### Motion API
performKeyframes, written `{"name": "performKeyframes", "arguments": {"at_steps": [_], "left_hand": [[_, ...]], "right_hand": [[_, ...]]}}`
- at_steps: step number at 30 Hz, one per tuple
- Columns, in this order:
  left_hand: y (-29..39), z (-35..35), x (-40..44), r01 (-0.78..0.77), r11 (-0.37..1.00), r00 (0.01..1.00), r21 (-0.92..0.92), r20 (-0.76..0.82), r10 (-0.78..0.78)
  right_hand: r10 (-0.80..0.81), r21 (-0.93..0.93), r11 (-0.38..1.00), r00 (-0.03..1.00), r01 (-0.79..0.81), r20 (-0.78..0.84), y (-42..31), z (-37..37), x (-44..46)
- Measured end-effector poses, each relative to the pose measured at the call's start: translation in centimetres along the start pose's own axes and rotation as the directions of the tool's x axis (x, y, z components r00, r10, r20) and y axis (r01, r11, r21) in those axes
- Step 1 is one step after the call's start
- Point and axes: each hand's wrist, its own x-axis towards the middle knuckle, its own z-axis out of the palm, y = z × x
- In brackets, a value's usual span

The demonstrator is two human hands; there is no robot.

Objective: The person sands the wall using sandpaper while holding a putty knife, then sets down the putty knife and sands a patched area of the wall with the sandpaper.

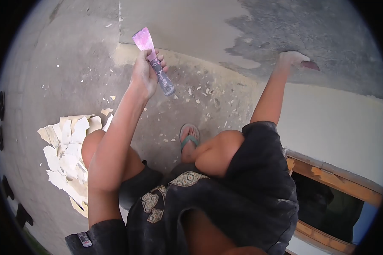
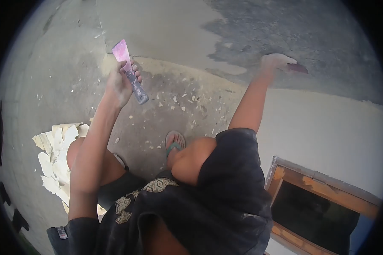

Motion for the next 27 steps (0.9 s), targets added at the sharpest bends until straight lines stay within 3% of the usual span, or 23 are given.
{"name": "performKeyframes", "arguments": {"at_steps": [1, 2, 3, 4, 5, 8, 9, 10, 11, 14, 15, 16, 18, 21, 22, 23, 26, 27], "left_hand": [[-0.2, 0.4, -0.1, 0.013, 1.000, 1.000, 0.005, -0.018, -0.013], [-0.4, 0.9, -0.4, 0.032, 0.999, 0.999, 0.013, -0.036, -0.031], [-0.8, 1.4, -0.4, 0.048, 0.999, 0.998, 0.023, -0.051, -0.047], [-1.5, 1.5, -0.1, 0.074, 0.997, 0.997, 0.013, -0.009, -0.074], [-2.2, 1.2, 0.2, 0.103, 0.995, 0.994, 0.004, 0.029, -0.103], [-1.9, 1.1, 0.5, 0.117, 0.993, 0.990, -0.002, 0.079, -0.116], [-2.1, 0.8, -0.1, 0.143, 0.990, 0.987, -0.008, 0.074, -0.142], [-1.7, 0.7, -0.3, 0.117, 0.993, 0.992, 0.005, 0.042, -0.117], [-1.2, 0.7, -0.3, 0.093, 0.996, 0.996, 0.017, 0.017, -0.093], [-0.8, 0.1, 0.0, 0.039, 0.999, 0.999, 0.012, -0.003, -0.039], [-0.7, 0.0, 0.4, 0.022, 1.000, 1.000, 0.008, -0.001, -0.022], [-0.9, 0.3, 0.8, 0.017, 1.000, 1.000, 0.005, 0.006, -0.017], [-1.5, 1.0, 1.1, 0.021, 1.000, 1.000, -0.001, 0.022, -0.021], [-2.6, 1.4, 0.8, 0.112, 0.994, 0.993, 0.011, 0.035, -0.112], [-2.6, 1.0, 0.7, 0.120, 0.993, 0.992, 0.013, 0.034, -0.120], [-2.6, 0.8, 0.7, 0.132, 0.991, 0.991, 0.013, 0.035, -0.132], [-2.4, 0.5, 0.7, 0.109, 0.993, 0.994, 0.035, -0.035, -0.108], [-2.3, 0.6, 0.7, 0.092, 0.994, 0.994, 0.053, -0.067, -0.088]], "right_hand": [[0.026, -0.056, 0.998, 0.949, -0.008, 0.315, -1.5, 0.4, -4.6], [-0.214, -0.222, 0.915, 0.871, 0.337, 0.443, -0.2, 1.0, -7.6], [-0.436, -0.313, 0.694, 0.724, 0.649, 0.535, 1.0, 1.6, -10.6], [-0.474, -0.280, 0.413, 0.466, 0.867, 0.747, 1.8, 1.1, -12.2], [-0.384, -0.155, 0.104, 0.183, 0.982, 0.905, 2.2, 0.4, -12.9], [-0.506, -0.270, 0.363, 0.432, 0.892, 0.747, 0.5, 0.0, -8.6], [-0.243, -0.306, 0.807, 0.756, 0.506, 0.608, -1.4, -0.4, -7.7], [-0.156, -0.175, 0.947, 0.861, 0.270, 0.484, -1.6, -0.8, -3.9], [-0.031, 0.002, 0.999, 0.927, 0.032, 0.373, -1.6, -0.9, -0.9], [-0.147, -0.404, 0.901, 0.987, 0.158, 0.058, -4.4, 2.0, -6.1], [-0.298, -0.442, 0.799, 0.908, 0.406, 0.296, -2.8, 2.3, -7.5], [-0.400, -0.415, 0.651, 0.753, 0.635, 0.523, -0.8, 2.5, -9.0], [-0.405, -0.295, 0.182, 0.345, 0.938, 0.847, 1.6, 1.6, -12.9], [-0.430, -0.239, -0.253, 0.112, 0.937, 0.896, 1.8, 0.7, -10.0], [-0.456, -0.248, 0.216, 0.322, 0.944, 0.830, 0.4, 0.5, -7.9], [-0.375, -0.197, 0.634, 0.520, 0.748, 0.768, -1.6, 0.4, -5.8], [-0.269, -0.060, 0.948, 0.887, 0.313, 0.376, -6.1, 0.6, -4.0], [-0.258, -0.156, 0.922, 0.863, 0.354, 0.434, -6.4, 0.6, -4.6]]}}
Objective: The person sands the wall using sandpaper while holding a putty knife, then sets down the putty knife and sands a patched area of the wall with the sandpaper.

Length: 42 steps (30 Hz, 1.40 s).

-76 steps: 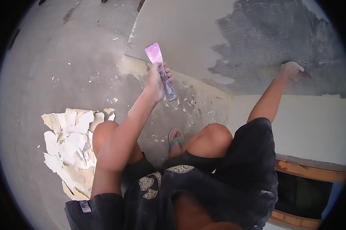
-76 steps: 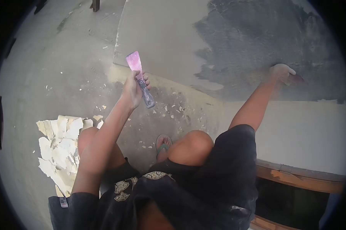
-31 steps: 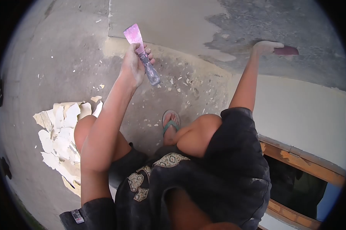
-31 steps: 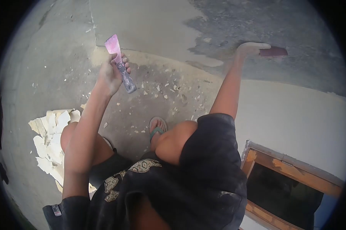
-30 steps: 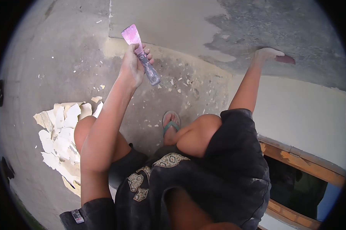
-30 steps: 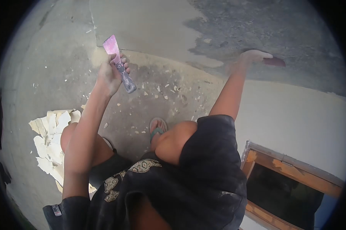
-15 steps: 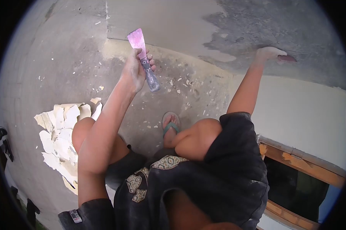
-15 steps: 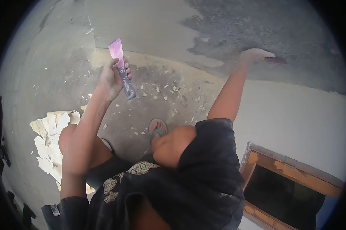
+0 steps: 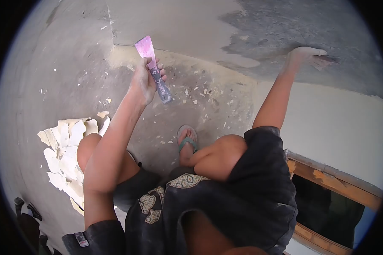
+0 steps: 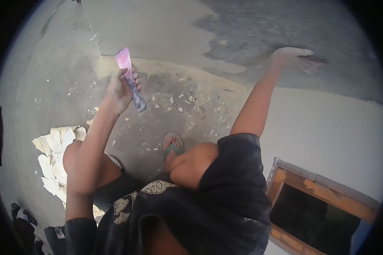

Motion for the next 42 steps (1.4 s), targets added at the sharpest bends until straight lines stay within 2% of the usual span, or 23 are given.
{"name": "performKeyframes", "arguments": {"at_steps": [1, 3, 4, 9, 11, 13, 15, 17, 18, 21, 22, 24, 26, 29, 31, 34, 39, 42], "left_hand": [[0.2, 0.2, 0.3, -0.011, 1.000, 1.000, -0.009, 0.010, 0.011], [0.1, 0.3, 0.8, -0.018, 1.000, 1.000, -0.026, 0.023, 0.018], [-0.2, 0.1, 1.4, -0.014, 0.999, 0.998, -0.039, 0.066, 0.017], [-1.2, 0.4, 1.4, 0.050, 0.999, 0.993, -0.001, 0.105, -0.050], [-1.2, 0.0, 1.2, 0.054, 0.998, 0.995, 0.016, 0.083, -0.055], [-1.0, 0.0, 0.9, 0.051, 0.999, 0.998, 0.014, 0.027, -0.052], [-0.8, -0.2, 1.2, 0.026, 1.000, 0.999, 0.013, 0.020, -0.026], [-0.7, 0.0, 1.5, 0.000, 1.000, 0.999, 0.002, 0.036, 0.000], [-0.7, 0.0, 1.7, -0.006, 1.000, 0.999, -0.002, 0.052, 0.006], [-0.9, 0.1, 1.4, -0.002, 1.000, 0.999, 0.009, 0.050, 0.002], [-0.8, 0.3, 1.3, -0.004, 1.000, 0.999, 0.012, 0.041, 0.003], [-0.8, -0.2, 1.2, 0.007, 1.000, 0.999, 0.026, 0.035, -0.008], [-1.0, -0.2, 1.6, 0.028, 0.999, 1.000, 0.036, 0.001, -0.028], [-1.4, -0.6, 1.8, 0.052, 0.998, 0.997, -0.027, 0.057, -0.051], [-1.1, 0.3, 1.5, 0.033, 0.999, 0.998, -0.003, 0.056, -0.032], [-1.2, 0.6, 0.7, 0.019, 1.000, 0.998, 0.007, 0.055, -0.019], [-1.2, -0.1, 0.5, 0.013, 0.998, 0.998, 0.065, 0.056, -0.017], [-1.4, -0.2, 0.8, 0.046, 0.998, 0.999, 0.036, 0.025, -0.047]], "right_hand": [[-0.004, -0.104, 0.994, 0.998, 0.011, 0.061, -0.2, 0.8, -1.0], [-0.204, -0.471, 0.839, 0.960, 0.272, 0.191, 3.0, 2.8, -3.0], [-0.378, -0.449, 0.723, 0.845, 0.525, 0.379, 3.8, 4.3, -6.1], [-0.365, -0.501, 0.580, 0.754, 0.643, 0.545, 3.5, 3.7, -5.7], [-0.241, -0.477, 0.822, 0.949, 0.311, 0.203, -0.3, 2.0, 0.1], [-0.200, -0.257, 0.943, 0.977, 0.212, 0.074, -3.7, 0.5, 1.7], [-0.163, -0.351, 0.915, 0.977, 0.201, 0.134, -1.4, 0.4, 1.8], [-0.264, -0.419, 0.832, 0.924, 0.364, 0.278, 2.3, 1.6, -1.9], [-0.364, -0.426, 0.742, 0.845, 0.517, 0.391, 4.2, 2.6, -5.5], [-0.201, -0.525, 0.653, 0.793, 0.546, 0.575, 5.7, 2.7, -8.4], [-0.287, -0.448, 0.710, 0.805, 0.543, 0.520, 5.1, 3.0, -6.1], [-0.408, -0.297, 0.797, 0.832, 0.525, 0.377, -1.3, 2.9, -1.1], [-0.400, -0.347, 0.777, 0.837, 0.525, 0.373, -0.7, 1.9, -0.3], [-0.400, -0.409, 0.735, 0.833, 0.541, 0.383, 0.0, 0.5, -0.1], [-0.410, -0.412, 0.723, 0.825, 0.554, 0.390, 0.9, 1.1, -0.7], [-0.292, -0.530, 0.618, 0.795, 0.581, 0.531, 8.5, -2.0, -4.1], [-0.444, -0.402, 0.734, 0.834, 0.548, 0.326, -3.4, 1.1, 0.9], [-0.525, -0.398, 0.652, 0.763, 0.645, 0.376, -0.9, 1.1, 1.2]]}}
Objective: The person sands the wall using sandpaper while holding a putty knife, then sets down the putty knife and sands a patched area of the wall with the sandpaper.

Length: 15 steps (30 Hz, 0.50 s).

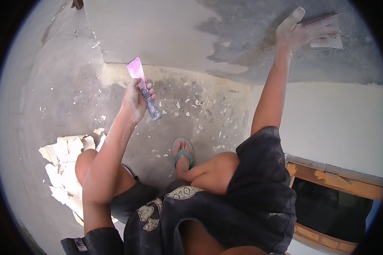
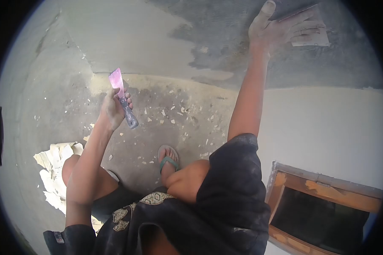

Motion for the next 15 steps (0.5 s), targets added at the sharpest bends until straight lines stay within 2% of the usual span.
{"name": "performKeyframes", "arguments": {"at_steps": [2, 4, 7, 9, 10, 12, 15], "left_hand": [[0.2, 0.4, 0.1, -0.009, 1.000, 1.000, -0.008, -0.001, 0.009], [0.2, 0.1, -0.3, -0.024, 1.000, 1.000, -0.006, -0.010, 0.024], [0.6, 0.3, -0.2, -0.065, 0.998, 0.998, 0.010, -0.010, 0.065], [0.6, -0.2, 0.1, -0.073, 0.997, 0.997, 0.024, -0.021, 0.073], [0.7, -0.6, 0.2, -0.058, 0.998, 0.998, 0.038, -0.020, 0.059], [0.2, -0.7, 0.4, -0.022, 0.999, 1.000, 0.049, -0.011, 0.023], [-0.5, 0.1, -0.4, 0.062, 0.998, 0.998, 0.030, -0.028, -0.062]], "right_hand": [[-0.092, -0.002, 0.996, 0.996, 0.092, -0.006, 1.0, 2.0, -2.2], [-0.042, -0.024, 0.999, 0.985, 0.047, 0.170, 3.7, 4.5, -10.9], [0.051, -0.107, 0.994, 0.943, -0.016, 0.330, 6.8, 4.9, -15.6], [0.007, 0.016, 1.000, 0.997, -0.008, 0.071, 4.7, 2.8, -8.5], [0.111, 0.041, 0.993, 0.994, -0.112, 0.021, -0.6, 0.2, -4.0], [0.202, 0.048, 0.978, 0.979, -0.201, -0.014, -3.1, -1.8, -2.0], [0.166, 0.022, 0.986, 0.986, -0.166, 0.001, 3.6, 0.8, -5.7]]}}
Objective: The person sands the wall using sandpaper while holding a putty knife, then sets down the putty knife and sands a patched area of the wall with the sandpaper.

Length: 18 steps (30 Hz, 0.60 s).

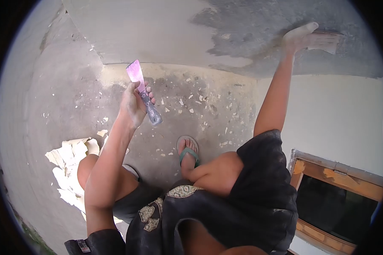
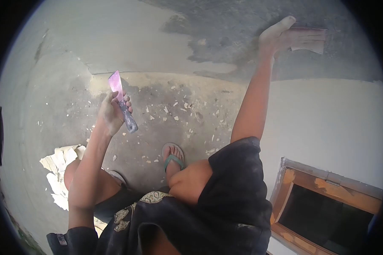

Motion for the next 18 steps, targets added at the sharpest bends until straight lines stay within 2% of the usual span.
{"name": "performKeyframes", "arguments": {"at_steps": [2, 4, 7, 9, 11, 16, 18], "left_hand": [[-0.2, 0.2, 0.0, 0.009, 1.000, 0.999, 0.010, 0.049, -0.010], [-0.1, 0.1, -0.2, -0.011, 1.000, 0.998, 0.023, 0.064, 0.009], [0.2, 0.1, -0.5, -0.054, 0.997, 0.998, 0.050, 0.034, 0.052], [0.2, 0.0, -0.6, -0.059, 0.996, 0.998, 0.070, 0.006, 0.059], [0.1, -0.7, -0.6, -0.055, 0.996, 0.998, 0.065, -0.030, 0.057], [-0.5, 0.4, -0.6, 0.025, 1.000, 1.000, 0.004, 0.003, -0.025], [-0.7, 0.9, -0.7, 0.024, 1.000, 0.999, 0.001, 0.028, -0.024]], "right_hand": [[-0.044, 0.015, 0.999, 0.999, 0.044, -0.018, 4.1, 2.1, -2.5], [0.084, -0.033, 0.996, 0.967, -0.079, 0.242, 6.0, 3.7, -10.7], [0.021, 0.063, 0.998, 0.987, -0.031, 0.161, 6.5, 3.5, -8.7], [-0.102, 0.058, 0.993, 0.995, 0.101, 0.007, 4.6, 0.9, -0.4], [-0.133, 0.194, 0.972, 0.991, 0.135, -0.027, 3.4, -1.0, 4.4], [-0.097, 0.060, 0.994, 0.992, 0.093, 0.075, 6.9, 2.7, -4.5], [0.018, -0.145, 0.988, 0.883, 0.057, 0.470, 11.0, 5.6, -14.8]]}}
